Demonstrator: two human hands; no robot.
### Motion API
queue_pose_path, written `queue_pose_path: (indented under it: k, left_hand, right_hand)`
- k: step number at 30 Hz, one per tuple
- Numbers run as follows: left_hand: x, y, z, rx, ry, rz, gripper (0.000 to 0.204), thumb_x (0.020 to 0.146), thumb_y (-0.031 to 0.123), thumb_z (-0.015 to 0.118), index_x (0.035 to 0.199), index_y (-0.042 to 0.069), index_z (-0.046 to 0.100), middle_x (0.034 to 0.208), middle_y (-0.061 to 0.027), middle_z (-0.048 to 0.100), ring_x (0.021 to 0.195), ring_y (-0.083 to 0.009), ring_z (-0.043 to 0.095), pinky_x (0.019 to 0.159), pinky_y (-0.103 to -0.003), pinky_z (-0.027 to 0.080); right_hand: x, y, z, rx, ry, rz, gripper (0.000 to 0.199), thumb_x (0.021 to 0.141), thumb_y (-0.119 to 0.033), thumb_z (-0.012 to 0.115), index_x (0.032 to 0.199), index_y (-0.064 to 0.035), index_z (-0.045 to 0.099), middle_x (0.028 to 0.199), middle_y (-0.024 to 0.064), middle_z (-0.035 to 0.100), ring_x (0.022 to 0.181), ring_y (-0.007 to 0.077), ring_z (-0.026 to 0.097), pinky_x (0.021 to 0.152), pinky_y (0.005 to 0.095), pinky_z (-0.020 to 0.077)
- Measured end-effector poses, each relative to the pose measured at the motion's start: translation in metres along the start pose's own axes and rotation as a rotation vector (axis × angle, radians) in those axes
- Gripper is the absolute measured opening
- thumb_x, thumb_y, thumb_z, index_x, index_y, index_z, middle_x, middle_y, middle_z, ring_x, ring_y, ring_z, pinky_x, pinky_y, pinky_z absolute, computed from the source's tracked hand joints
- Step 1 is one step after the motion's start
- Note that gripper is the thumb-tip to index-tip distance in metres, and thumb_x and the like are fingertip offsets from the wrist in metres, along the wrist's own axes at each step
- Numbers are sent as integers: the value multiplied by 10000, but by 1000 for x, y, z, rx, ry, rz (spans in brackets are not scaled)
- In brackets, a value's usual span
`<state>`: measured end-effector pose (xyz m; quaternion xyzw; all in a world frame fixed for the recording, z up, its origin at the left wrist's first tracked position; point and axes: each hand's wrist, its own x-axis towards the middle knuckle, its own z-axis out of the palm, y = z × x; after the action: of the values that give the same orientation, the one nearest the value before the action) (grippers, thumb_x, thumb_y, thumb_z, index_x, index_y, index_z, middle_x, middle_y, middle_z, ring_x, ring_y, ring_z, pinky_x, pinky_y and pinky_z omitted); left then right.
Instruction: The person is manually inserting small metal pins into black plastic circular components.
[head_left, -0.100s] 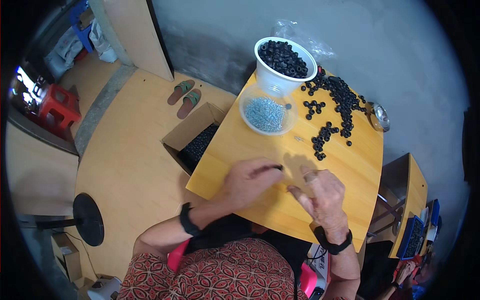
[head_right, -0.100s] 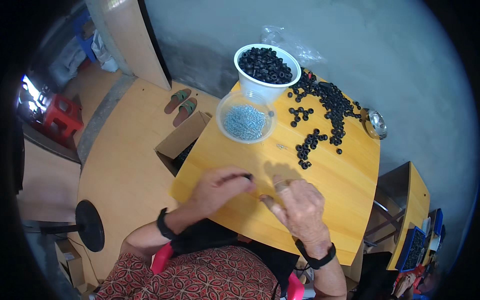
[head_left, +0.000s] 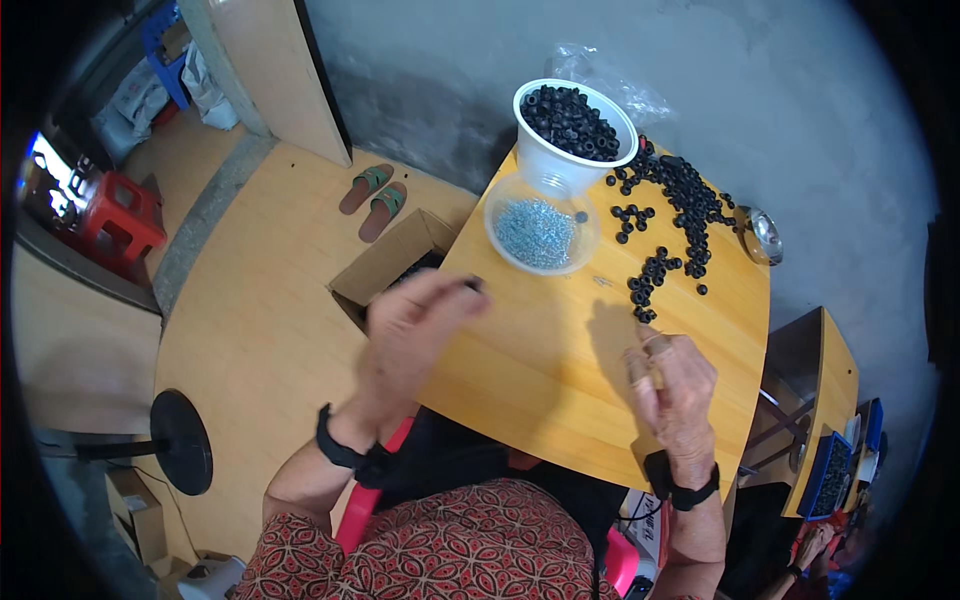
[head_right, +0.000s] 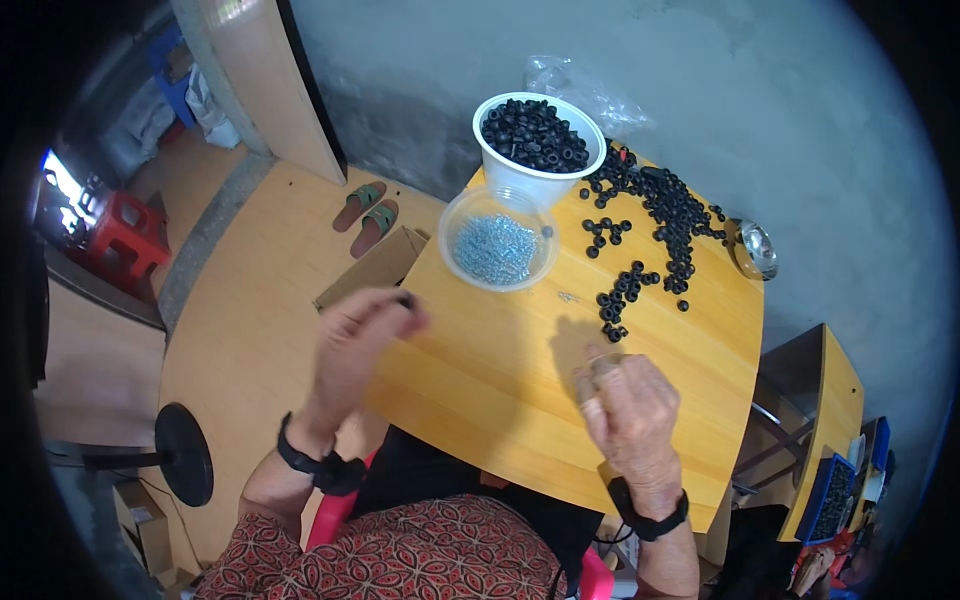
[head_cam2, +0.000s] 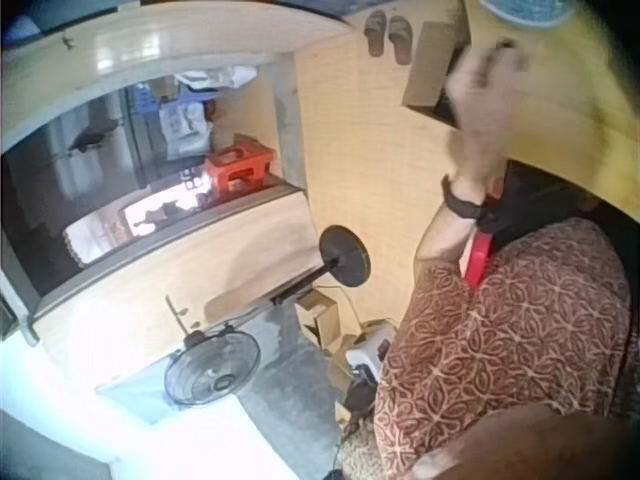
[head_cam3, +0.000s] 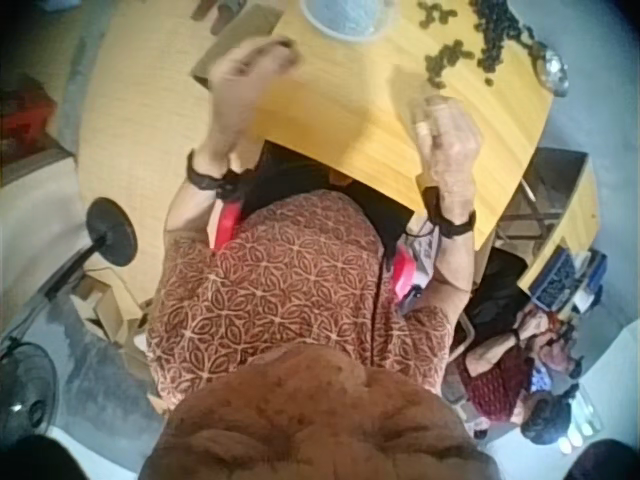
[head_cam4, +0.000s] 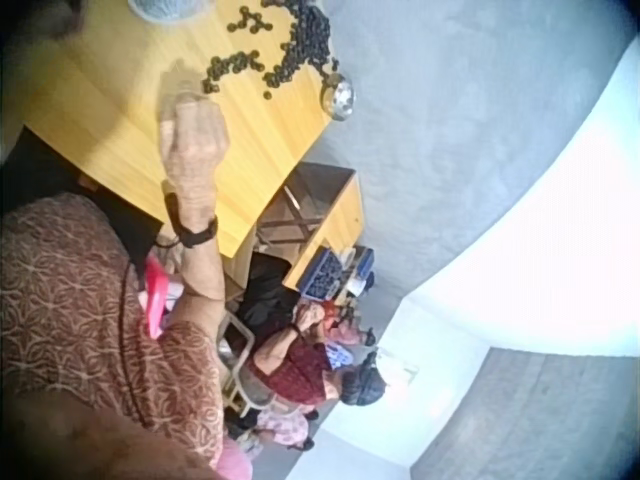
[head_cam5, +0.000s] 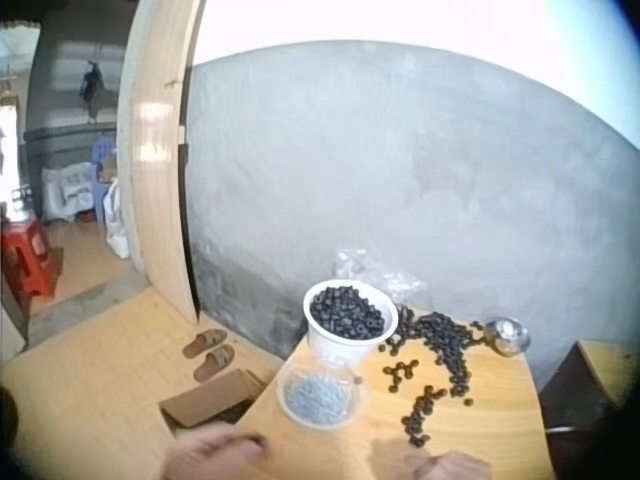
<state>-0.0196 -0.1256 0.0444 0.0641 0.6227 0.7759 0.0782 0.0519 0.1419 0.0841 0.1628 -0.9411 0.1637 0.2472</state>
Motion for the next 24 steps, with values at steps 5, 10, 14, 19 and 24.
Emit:
queue_pose_path:
  k: [5,10,14,19,24]
  left_hand:
    - [47,-29,-84,384,258,-67,316,925,141,623,1207,-1,617,1078,-116,678,1001,-145,636,913,-268,480]
    - [54,-56,-96,437,387,63,387,915,101,614,1287,4,566,1118,-121,665,1055,-167,618,909,-281,487]
    - [38,-29,-67,173,208,56,315,931,81,593,1238,11,590,1080,-73,670,1053,-125,595,945,-275,455]
    - [11,-13,-21,55,-41,-4,218,953,51,558,1152,-4,627,1031,-44,672,974,-111,623,877,-250,486]
    - [-5,-21,12,-57,-306,-187,190,969,80,545,1108,-11,637,1016,-76,685,945,-126,644,875,-269,504]
  right_hand:
    - [-4,20,-2,-29,44,38,181,744,36,702,917,18,650,754,166,621,673,317,621,593,372,490]
    - [-5,37,-2,-5,27,229,141,777,31,680,913,24,646,758,161,615,674,314,621,607,359,494]
    - [-16,53,1,20,19,337,128,792,31,665,918,25,641,773,159,615,666,296,621,604,349,490]
    - [-20,85,15,85,42,416,111,805,25,644,916,21,636,793,165,620,658,278,619,602,340,489]
    - [-9,84,30,72,-56,528,160,794,-68,681,929,6,640,818,156,638,673,278,628,621,364,504]
